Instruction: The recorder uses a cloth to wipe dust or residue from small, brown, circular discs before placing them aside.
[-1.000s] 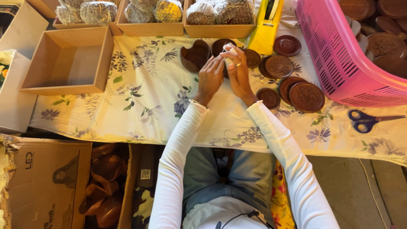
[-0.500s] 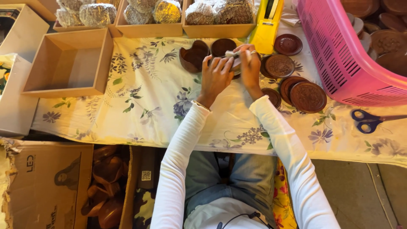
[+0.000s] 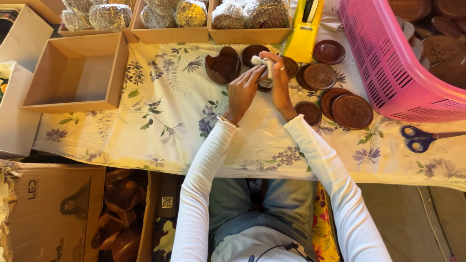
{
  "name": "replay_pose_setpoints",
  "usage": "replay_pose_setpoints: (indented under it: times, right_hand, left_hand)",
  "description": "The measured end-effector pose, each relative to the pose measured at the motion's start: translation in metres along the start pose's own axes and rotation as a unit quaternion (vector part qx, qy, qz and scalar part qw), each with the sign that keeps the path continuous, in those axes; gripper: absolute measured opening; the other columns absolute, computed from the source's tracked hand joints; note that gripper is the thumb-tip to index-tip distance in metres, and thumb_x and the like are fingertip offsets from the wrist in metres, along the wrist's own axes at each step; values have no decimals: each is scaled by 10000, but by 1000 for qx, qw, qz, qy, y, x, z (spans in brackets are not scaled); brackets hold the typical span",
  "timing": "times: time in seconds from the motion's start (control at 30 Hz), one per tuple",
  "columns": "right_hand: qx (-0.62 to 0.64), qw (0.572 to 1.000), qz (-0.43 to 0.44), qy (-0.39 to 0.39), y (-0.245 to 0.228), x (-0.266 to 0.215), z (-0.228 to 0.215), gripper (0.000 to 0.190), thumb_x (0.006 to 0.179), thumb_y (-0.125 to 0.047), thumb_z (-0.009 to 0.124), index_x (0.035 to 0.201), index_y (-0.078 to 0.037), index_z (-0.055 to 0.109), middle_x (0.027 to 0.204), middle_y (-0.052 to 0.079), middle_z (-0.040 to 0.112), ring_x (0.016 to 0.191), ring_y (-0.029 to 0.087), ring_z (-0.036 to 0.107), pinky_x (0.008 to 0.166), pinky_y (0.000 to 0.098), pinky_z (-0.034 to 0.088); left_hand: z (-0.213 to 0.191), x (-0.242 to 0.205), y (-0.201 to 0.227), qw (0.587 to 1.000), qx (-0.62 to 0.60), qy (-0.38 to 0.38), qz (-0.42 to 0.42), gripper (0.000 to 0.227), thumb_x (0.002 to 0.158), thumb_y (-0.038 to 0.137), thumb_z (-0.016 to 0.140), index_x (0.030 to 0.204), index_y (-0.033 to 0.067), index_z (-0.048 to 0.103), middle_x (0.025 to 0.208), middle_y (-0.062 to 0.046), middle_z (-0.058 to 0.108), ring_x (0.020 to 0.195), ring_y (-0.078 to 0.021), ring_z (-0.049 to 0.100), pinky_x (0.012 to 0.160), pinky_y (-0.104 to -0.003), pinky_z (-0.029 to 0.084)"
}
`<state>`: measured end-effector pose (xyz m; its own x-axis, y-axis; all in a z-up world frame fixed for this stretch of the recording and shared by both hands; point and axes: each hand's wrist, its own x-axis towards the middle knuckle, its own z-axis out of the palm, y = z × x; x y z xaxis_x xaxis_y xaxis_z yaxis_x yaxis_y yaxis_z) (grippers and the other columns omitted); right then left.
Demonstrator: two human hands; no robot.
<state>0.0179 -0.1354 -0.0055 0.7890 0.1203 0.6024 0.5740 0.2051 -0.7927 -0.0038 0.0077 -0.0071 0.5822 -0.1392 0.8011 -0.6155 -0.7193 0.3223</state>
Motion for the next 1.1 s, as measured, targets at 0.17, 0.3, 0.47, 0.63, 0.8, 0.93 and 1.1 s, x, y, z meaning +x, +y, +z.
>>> replay_pose_setpoints:
  times: [0.17, 0.3, 0.47, 0.63, 0.8, 0.93, 1.1]
  right_hand:
    - [403, 890, 209, -33, 7, 7, -12, 637, 1103, -537, 324, 1425, -28, 533, 1305, 131, 655, 1223, 239, 644, 1092, 388, 514]
    - [453, 845, 284, -27, 19, 6, -13, 623, 1091, -513, 383, 1390, 4, 562, 1265, 103, 678, 1172, 207, 653, 1033, 358, 533]
    - [133, 984, 120, 12, 4, -8, 16, 508, 1148, -399, 489, 1434, 14, 566, 1325, 122, 669, 1227, 219, 648, 1111, 355, 476]
    - [-221, 960, -125, -120, -45, -22, 45, 564, 1185, -350, 405, 1604, 19, 325, 1650, 237, 382, 1543, 371, 391, 1286, 419, 254]
    - [-257, 957, -107, -80, -39, -17, 52, 572, 1159, -380, 363, 1617, -40, 408, 1738, 172, 210, 1639, 348, 190, 1328, 459, 179]
    - [-260, 956, -113, -68, -38, -4, 26, 541, 1175, -398, 366, 1617, -91, 426, 1746, 169, 216, 1655, 340, 198, 1353, 438, 209]
    - [-482, 865, -137, 14, -42, 2, 14, 407, 1103, -183, 551, 1500, -116, 609, 1555, 161, 467, 1386, 367, 475, 1178, 469, 365]
  left_hand:
    - [-26, 15, 21, 999, -37, 5, 33, 393, 917, 30, 679, 1294, 141, 665, 1262, -25, 711, 1115, -230, 710, 918, -355, 589]
    - [-14, 10, 16, 998, -49, 39, -12, 249, 1027, 164, 711, 1249, 119, 609, 1171, -65, 694, 1091, -271, 695, 929, -366, 572]
    - [-20, 24, 24, 977, -110, 173, -54, 463, 1122, 289, 548, 1482, 54, 377, 1465, -169, 484, 1330, -338, 547, 1163, -401, 465]
    - [3, 15, -12, 958, -228, 145, -94, 561, 1200, 460, 243, 1631, 108, 312, 1619, -125, 378, 1530, -371, 373, 1302, -449, 278]
    - [-20, 23, 17, 507, -820, -55, -261, 656, 1071, 530, 327, 1635, 216, 208, 1642, -149, 340, 1433, -351, 466, 1164, -527, 392]
    - [31, -10, -8, 428, -858, -41, -281, 764, 1095, 641, 348, 1623, 89, 337, 1623, -150, 426, 1437, -333, 477, 1201, -518, 371]
    - [27, -6, 0, 408, -858, -8, -311, 826, 1053, 697, 395, 1612, 90, 366, 1615, -74, 452, 1485, -250, 463, 1271, -457, 368]
